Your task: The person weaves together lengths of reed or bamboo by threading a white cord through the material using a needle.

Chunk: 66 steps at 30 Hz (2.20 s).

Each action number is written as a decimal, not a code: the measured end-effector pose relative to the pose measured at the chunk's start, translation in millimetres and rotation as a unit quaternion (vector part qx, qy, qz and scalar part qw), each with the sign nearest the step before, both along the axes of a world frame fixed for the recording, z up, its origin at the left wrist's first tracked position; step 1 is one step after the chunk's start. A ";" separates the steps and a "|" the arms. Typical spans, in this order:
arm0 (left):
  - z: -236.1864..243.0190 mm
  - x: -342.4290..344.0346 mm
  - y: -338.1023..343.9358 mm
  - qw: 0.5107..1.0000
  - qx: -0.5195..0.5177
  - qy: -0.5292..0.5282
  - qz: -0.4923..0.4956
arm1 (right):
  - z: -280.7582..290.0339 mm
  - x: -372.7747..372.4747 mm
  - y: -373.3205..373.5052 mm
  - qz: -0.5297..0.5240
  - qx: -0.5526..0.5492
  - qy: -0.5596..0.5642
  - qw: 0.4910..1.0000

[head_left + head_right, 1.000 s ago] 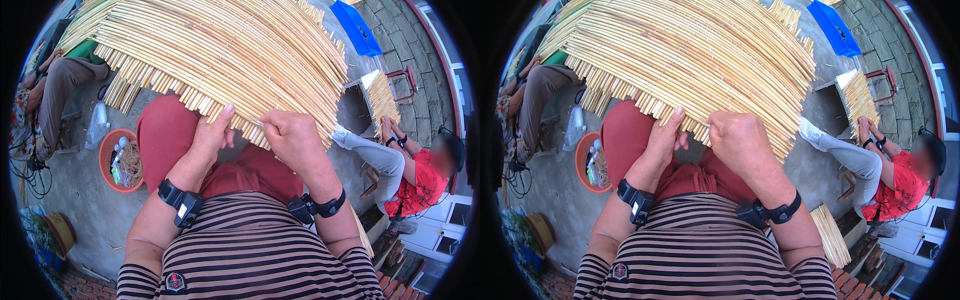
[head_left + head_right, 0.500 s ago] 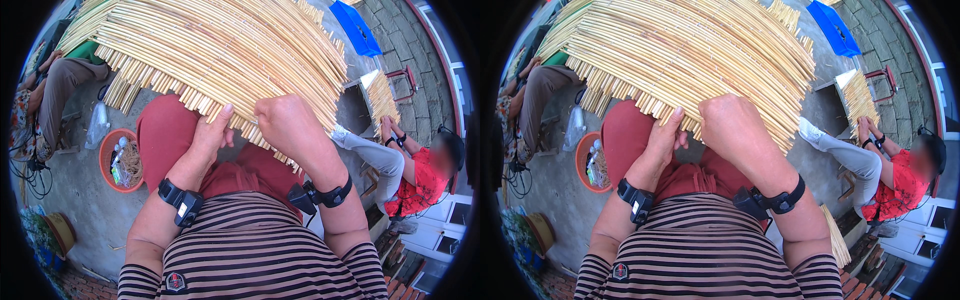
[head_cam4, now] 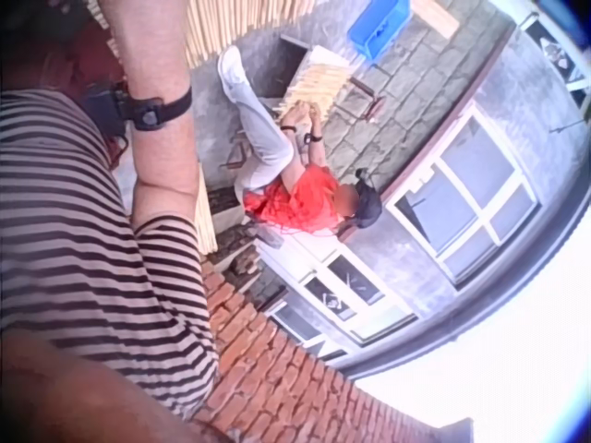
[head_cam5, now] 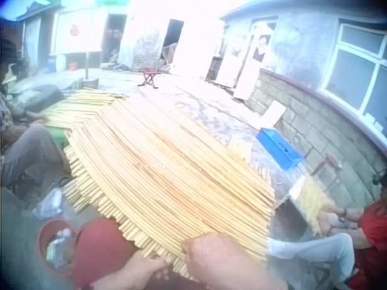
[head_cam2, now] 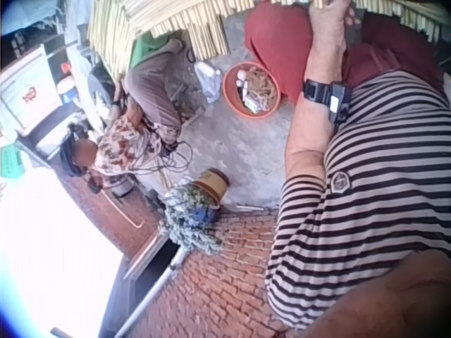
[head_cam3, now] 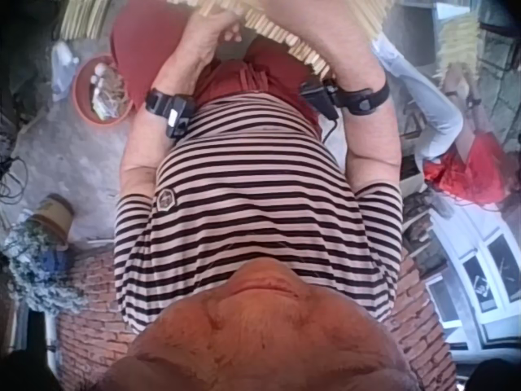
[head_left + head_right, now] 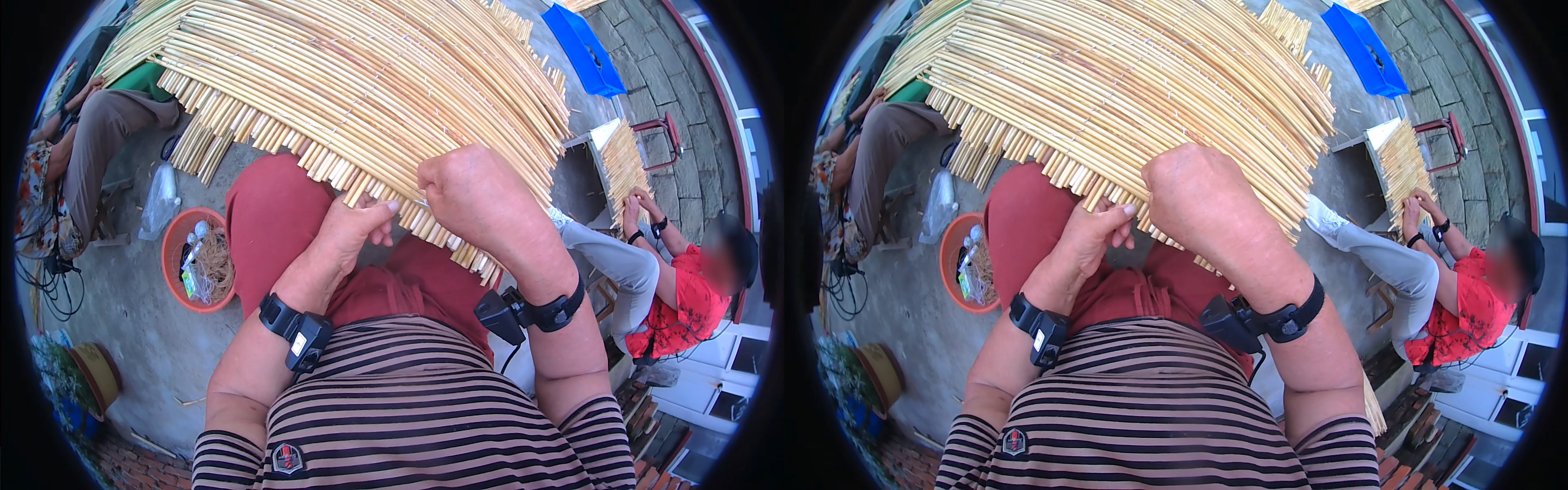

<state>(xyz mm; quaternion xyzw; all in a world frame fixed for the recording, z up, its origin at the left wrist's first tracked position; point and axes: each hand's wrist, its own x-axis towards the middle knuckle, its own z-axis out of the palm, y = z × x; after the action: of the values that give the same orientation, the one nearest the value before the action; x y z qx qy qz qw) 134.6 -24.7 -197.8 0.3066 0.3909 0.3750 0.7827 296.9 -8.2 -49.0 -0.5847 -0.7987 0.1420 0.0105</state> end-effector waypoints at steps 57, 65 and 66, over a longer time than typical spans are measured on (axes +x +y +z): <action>8.4 1.5 0.0 0.999 -0.039 0.031 0.022 | 9.5 -36.6 25.4 0.104 -0.091 -0.224 0.965; 4.5 1.9 1.3 0.999 -0.037 0.028 0.012 | 1.5 -31.5 23.1 0.092 -0.086 -0.219 0.968; 3.4 1.6 1.4 0.999 -0.034 0.030 0.005 | -1.9 -31.9 21.3 0.093 -0.083 -0.215 0.969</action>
<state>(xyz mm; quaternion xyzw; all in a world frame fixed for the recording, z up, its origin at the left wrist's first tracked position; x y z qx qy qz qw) 136.1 -23.3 -194.5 0.2889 0.4283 0.3559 0.7787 265.0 13.1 -50.9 -0.5235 -0.8186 0.0791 -0.2227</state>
